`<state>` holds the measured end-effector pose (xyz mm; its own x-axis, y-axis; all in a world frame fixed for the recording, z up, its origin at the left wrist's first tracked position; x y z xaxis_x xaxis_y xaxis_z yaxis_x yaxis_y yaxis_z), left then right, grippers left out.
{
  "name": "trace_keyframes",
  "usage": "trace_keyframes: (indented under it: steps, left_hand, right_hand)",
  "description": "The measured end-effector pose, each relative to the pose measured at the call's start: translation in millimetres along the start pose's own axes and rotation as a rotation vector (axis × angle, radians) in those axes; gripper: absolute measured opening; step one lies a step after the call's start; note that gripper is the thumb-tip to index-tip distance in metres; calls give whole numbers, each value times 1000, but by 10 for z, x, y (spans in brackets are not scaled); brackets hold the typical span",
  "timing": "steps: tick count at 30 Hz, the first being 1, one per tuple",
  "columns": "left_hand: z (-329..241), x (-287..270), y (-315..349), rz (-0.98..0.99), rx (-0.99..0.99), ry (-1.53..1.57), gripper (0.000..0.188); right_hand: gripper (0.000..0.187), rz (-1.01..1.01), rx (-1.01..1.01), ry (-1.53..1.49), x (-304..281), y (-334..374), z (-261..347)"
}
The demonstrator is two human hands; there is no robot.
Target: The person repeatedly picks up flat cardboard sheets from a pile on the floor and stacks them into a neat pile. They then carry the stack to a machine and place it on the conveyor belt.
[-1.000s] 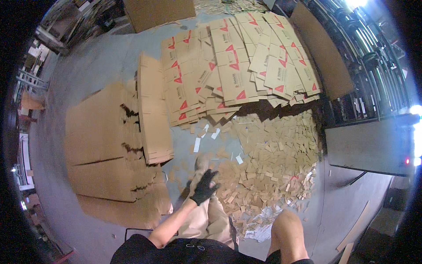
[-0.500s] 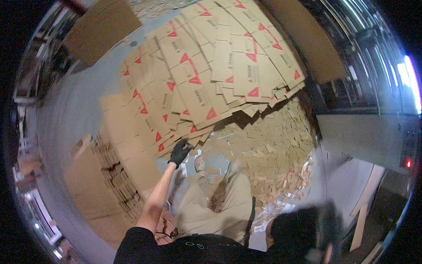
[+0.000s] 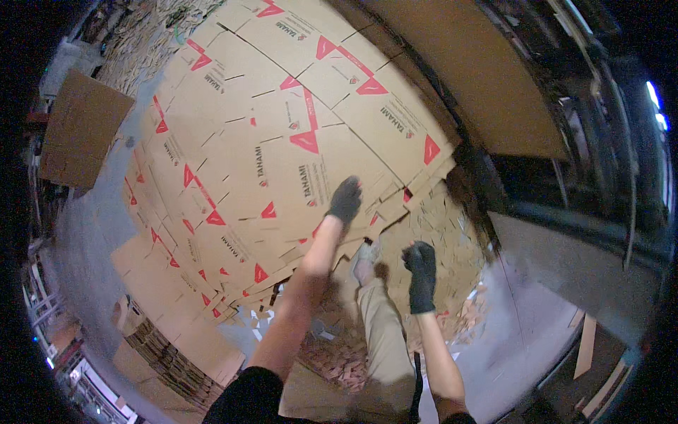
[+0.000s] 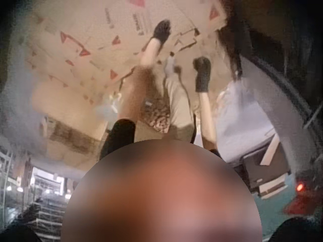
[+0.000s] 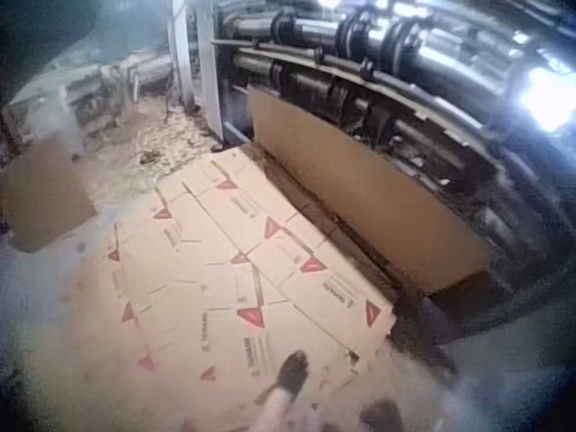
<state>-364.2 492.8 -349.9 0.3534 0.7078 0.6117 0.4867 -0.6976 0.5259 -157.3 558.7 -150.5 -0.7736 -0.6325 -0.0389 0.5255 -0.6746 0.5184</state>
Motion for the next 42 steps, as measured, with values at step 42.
trace_keyframes:
  steps: [42]
  left_hand:
    - [-988, -613, 1166, -341, -79, -666, 41]
  right_hand:
    - [40, 446, -163, 721, 1558, -3143, 152]
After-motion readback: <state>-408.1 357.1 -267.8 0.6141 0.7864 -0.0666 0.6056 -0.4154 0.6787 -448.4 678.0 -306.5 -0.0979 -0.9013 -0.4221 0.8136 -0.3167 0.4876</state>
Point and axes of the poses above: each hand's wrist, its own y-axis away from the middle knuckle, its own x-axis out of the palm, z = x × y, the point moved 7 cm from there along -y, towards the middle knuckle, and after that the axes turned 9 degrees about z, right-handed, at the moved point
